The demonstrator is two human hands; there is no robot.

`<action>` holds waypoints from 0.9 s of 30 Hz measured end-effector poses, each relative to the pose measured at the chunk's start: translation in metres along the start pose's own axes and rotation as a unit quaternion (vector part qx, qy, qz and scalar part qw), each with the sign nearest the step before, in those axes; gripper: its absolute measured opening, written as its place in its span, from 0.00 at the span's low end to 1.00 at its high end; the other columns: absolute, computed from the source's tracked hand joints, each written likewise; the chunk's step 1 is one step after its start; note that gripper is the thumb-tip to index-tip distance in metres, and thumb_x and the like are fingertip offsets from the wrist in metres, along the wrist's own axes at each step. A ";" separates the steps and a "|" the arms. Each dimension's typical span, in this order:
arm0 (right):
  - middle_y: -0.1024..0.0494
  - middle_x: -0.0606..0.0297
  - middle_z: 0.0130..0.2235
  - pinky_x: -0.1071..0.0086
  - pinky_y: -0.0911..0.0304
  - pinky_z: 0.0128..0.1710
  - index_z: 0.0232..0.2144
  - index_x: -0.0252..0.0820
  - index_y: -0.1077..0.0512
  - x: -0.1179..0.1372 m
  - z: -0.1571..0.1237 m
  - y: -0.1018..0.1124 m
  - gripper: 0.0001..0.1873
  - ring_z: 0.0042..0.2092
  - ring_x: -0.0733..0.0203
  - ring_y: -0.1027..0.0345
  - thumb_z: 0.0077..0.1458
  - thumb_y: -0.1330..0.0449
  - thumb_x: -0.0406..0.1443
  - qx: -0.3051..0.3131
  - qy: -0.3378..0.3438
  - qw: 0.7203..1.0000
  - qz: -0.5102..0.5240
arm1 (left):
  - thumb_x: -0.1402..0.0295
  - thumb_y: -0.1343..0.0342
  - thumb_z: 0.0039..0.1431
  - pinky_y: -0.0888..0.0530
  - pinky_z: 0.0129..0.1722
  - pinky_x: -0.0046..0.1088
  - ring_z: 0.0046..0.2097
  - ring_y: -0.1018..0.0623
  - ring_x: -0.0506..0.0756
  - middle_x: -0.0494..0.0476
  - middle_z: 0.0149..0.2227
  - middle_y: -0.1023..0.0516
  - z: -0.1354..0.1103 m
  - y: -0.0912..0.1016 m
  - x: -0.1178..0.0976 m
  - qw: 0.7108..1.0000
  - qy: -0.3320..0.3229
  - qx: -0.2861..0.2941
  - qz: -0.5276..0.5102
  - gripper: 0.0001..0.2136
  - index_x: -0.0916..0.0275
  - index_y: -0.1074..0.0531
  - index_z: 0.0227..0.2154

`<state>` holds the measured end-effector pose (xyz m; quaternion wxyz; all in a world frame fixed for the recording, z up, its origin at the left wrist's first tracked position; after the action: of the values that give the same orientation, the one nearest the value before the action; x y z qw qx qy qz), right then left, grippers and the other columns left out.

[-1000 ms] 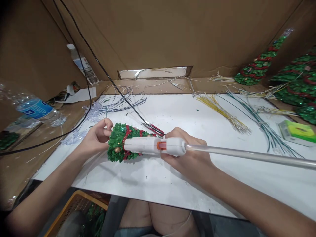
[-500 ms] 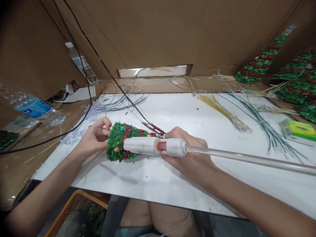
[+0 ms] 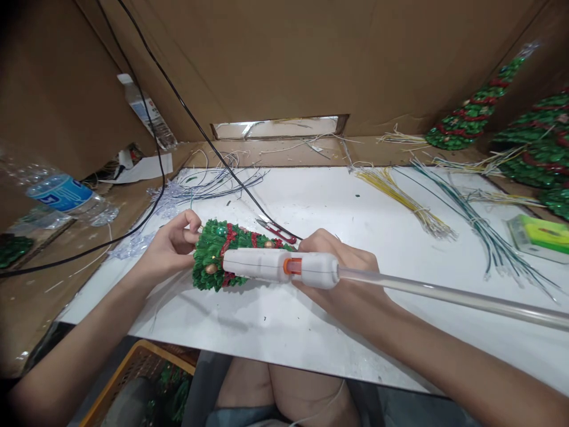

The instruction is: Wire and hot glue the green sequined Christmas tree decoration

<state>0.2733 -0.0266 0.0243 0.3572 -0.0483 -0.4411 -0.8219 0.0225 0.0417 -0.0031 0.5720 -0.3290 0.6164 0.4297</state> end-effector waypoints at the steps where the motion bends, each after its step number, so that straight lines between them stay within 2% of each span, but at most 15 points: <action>1: 0.27 0.68 0.26 0.70 0.44 0.18 0.29 0.46 0.35 0.000 0.000 0.001 0.05 0.23 0.64 0.32 0.53 0.42 0.39 -0.002 -0.002 1.000 -0.001 | 0.78 0.34 0.43 0.36 0.26 0.20 0.24 0.29 0.46 0.43 0.22 0.22 0.000 0.000 0.000 1.000 0.001 0.000 0.002 0.25 0.57 0.48 0.32; 16: 0.28 0.70 0.25 0.71 0.44 0.18 0.28 0.46 0.34 -0.004 -0.001 0.000 0.06 0.22 0.65 0.34 0.52 0.40 0.39 -0.002 -0.026 1.000 0.015 | 0.81 0.35 0.43 0.35 0.28 0.20 0.24 0.28 0.46 0.42 0.23 0.20 0.000 0.000 0.000 1.000 -0.006 0.004 -0.009 0.25 0.57 0.47 0.32; 23: 0.26 0.68 0.26 0.69 0.44 0.18 0.29 0.46 0.34 0.000 -0.001 0.002 0.05 0.23 0.62 0.31 0.53 0.41 0.39 -0.008 -0.002 1.000 -0.007 | 0.81 0.35 0.43 0.35 0.27 0.20 0.23 0.28 0.46 0.42 0.23 0.20 0.000 -0.001 -0.002 1.000 -0.010 0.004 -0.010 0.25 0.57 0.47 0.31; 27: 0.27 0.70 0.25 0.70 0.42 0.19 0.29 0.46 0.34 0.006 0.002 0.004 0.04 0.23 0.64 0.32 0.53 0.41 0.37 -0.012 0.021 0.999 -0.026 | 0.82 0.35 0.44 0.35 0.27 0.19 0.24 0.28 0.45 0.42 0.23 0.20 0.000 -0.001 -0.002 1.000 -0.016 0.008 -0.015 0.24 0.57 0.47 0.32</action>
<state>0.2715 -0.0297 0.0308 0.3443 -0.0239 -0.4247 -0.8370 0.0233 0.0408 -0.0012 0.5907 -0.3270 0.6055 0.4213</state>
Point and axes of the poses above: each hand's wrist, its own z-axis towards the middle knuckle, its own y-axis out of the back of the hand, x = y × z, the point moved 7 cm from there along z, towards the middle knuckle
